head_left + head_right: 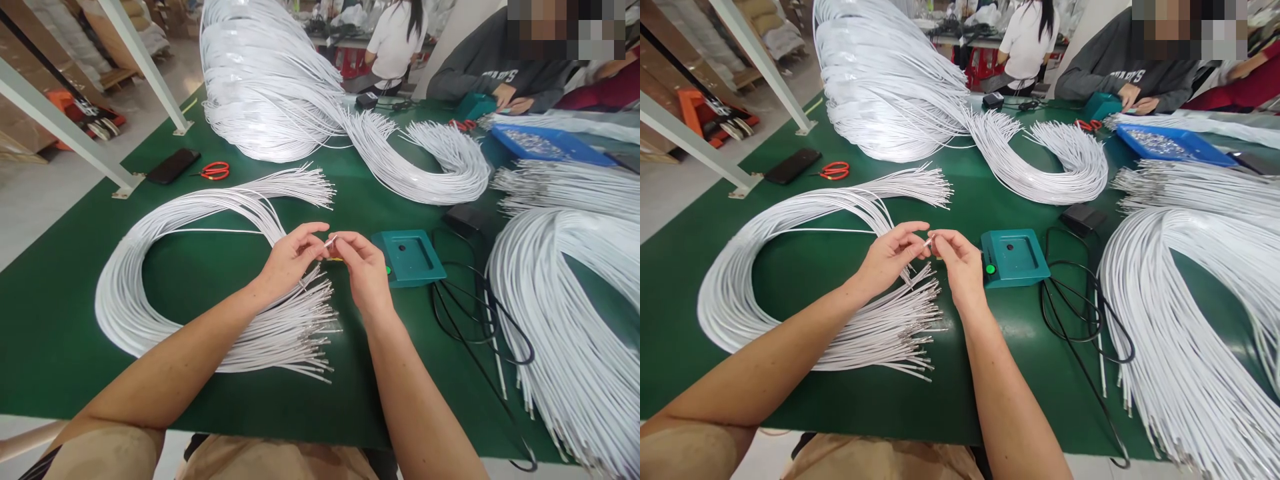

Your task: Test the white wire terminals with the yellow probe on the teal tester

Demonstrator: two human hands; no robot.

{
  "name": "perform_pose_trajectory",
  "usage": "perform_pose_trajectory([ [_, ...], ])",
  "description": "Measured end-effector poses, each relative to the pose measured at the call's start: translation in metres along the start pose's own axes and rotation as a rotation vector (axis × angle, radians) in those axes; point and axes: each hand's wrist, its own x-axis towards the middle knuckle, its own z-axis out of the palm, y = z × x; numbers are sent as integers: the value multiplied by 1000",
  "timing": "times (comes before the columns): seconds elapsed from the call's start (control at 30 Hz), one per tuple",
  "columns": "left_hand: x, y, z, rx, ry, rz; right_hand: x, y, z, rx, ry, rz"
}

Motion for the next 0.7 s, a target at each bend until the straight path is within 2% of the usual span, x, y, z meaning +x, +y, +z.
perform_pose_trajectory([
  [0.13,0,0,0,25,-18,10,0,-3,1,-23,53,26],
  [0.4,-1,-1,0,79,-30,31,1,-6,-5,-197,6,42],
  [0.5,0,-3,1,84,-27,31,1,-7,-6,-180,29,42],
  [0.6,0,-2,1,86,-27,50,0,-4,-4,-203,25,-26],
  [0.7,-1,0,1,130,-55,66,-1,3,-4,-410,24,-164],
])
